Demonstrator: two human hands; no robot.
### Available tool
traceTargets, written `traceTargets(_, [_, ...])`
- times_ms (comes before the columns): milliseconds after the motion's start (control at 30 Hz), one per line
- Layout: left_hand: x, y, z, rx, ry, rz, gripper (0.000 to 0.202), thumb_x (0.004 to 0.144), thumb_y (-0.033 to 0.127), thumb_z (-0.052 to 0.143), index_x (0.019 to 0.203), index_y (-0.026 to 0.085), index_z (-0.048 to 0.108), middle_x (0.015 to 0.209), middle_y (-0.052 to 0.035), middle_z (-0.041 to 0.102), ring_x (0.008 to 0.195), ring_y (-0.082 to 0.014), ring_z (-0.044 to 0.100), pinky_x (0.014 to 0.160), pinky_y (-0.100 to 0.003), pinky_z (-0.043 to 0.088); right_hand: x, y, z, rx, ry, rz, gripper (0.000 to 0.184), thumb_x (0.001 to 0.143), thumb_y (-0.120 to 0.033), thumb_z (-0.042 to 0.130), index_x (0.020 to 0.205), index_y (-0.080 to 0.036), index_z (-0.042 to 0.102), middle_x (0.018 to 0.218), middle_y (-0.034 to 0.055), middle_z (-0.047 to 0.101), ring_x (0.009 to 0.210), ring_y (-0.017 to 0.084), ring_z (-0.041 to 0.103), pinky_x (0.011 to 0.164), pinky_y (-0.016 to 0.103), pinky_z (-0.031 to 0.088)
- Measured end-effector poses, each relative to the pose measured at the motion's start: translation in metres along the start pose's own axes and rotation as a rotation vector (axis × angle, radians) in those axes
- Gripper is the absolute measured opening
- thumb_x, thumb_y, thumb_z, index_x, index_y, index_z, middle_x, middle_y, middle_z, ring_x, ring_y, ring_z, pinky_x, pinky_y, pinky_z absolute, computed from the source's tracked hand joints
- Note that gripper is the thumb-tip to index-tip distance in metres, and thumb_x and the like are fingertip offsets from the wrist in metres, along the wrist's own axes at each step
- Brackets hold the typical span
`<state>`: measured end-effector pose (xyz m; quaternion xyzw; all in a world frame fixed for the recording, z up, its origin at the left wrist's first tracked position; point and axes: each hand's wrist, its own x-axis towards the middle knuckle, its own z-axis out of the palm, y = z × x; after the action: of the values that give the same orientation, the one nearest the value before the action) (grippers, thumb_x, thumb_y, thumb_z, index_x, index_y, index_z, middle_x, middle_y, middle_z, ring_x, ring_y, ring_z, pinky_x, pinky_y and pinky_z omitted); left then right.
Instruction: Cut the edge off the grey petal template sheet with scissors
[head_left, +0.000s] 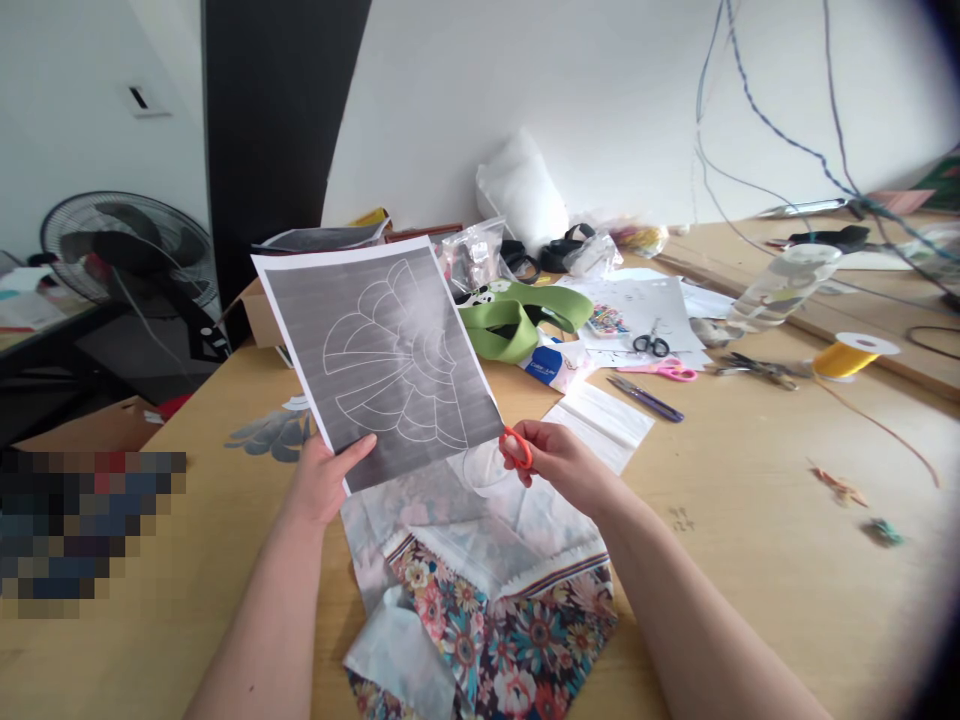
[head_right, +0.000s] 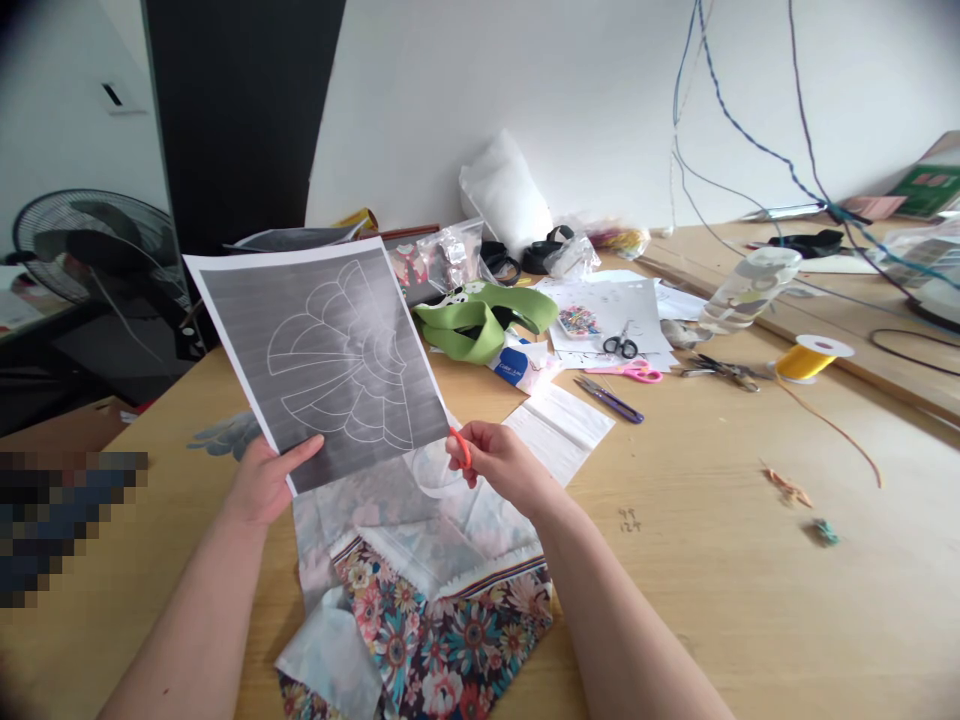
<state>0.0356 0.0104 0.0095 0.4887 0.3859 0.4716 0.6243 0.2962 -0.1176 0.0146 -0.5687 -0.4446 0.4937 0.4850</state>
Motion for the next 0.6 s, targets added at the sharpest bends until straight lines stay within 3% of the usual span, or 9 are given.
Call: traceTargets(600, [0.0023,-0.0054,-0.0042,0.022,-0.008,0.016,0.057,0.051,0.031,0.092,0.102,0.016,0.073,0.107,-0.0113,0.073,0.11,-0.0336,0.064,0.1,-0.046,0.048,-0.0006,0.0005,-0.0004,0.002,-0.015,0.0,0.039,0.077,-0.056,0.067,0.074,-0.018,0.058,0.072,0.0009,0.062,0.055,0.01,0.051,0.055,0.026,0.04])
